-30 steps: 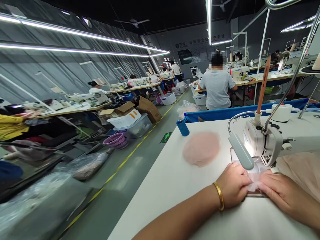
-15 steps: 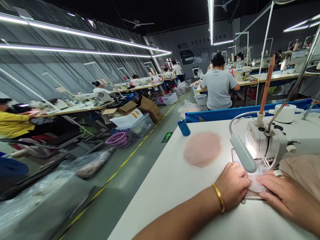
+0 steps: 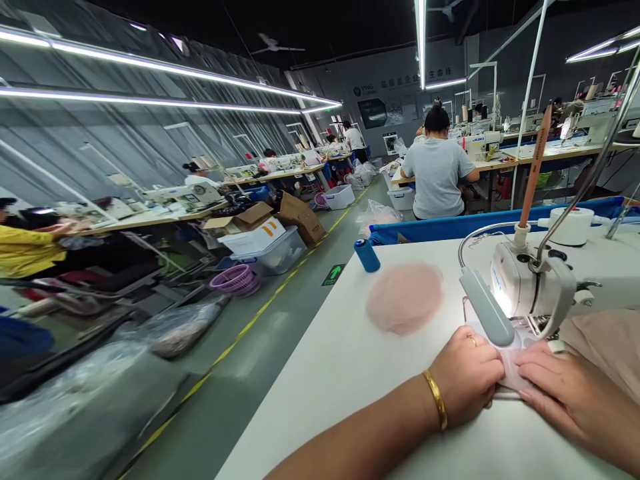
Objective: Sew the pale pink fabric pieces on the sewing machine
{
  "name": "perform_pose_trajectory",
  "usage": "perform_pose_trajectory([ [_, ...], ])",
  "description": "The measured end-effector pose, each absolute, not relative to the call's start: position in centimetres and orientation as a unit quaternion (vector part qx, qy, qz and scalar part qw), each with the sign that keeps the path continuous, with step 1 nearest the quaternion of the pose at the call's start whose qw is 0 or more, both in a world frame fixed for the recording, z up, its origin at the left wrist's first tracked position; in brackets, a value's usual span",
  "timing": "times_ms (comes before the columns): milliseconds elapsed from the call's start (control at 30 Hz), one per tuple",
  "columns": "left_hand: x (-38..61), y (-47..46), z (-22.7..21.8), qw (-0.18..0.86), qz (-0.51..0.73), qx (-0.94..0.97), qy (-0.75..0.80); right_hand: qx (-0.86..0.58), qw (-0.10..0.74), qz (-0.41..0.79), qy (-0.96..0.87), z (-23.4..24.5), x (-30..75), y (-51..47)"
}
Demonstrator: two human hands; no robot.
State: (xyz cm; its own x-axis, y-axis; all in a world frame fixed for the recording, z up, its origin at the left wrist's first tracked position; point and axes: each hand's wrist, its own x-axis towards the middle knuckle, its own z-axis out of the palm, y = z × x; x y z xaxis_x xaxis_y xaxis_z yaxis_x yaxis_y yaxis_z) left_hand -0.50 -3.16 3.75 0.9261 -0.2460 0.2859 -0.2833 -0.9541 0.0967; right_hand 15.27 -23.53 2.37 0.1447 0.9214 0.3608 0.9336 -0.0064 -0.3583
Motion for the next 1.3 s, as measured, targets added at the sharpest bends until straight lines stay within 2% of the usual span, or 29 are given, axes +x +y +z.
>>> perform_pose_trajectory([
  [133,0.0,-3.0,3.5,0.048,0.156,0.979,-0.118,-0.709,0.231,-0.001,-0.666,2.0,15.5,-23.2],
  [433,0.3,-3.1,4.0,0.092,0.214,0.967,-0.105,-0.688,0.281,-0.015,-0.669,1.3,15.8,-22.3],
  [667,0.0,-2.8,3.5,0.079,0.161,0.973,-0.144,-0.696,0.273,-0.019,-0.664,1.5,15.4,-22.9],
  [933,-0.4,-3.0,3.2,0.082,0.182,0.968,-0.152,-0.679,0.246,-0.019,-0.691,3.4,15.1,-22.8],
  [1300,-0.4,-2.8,3.0,0.084,0.171,0.969,-0.158,-0.68,0.221,-0.055,-0.697,3.6,15.1,-22.7],
])
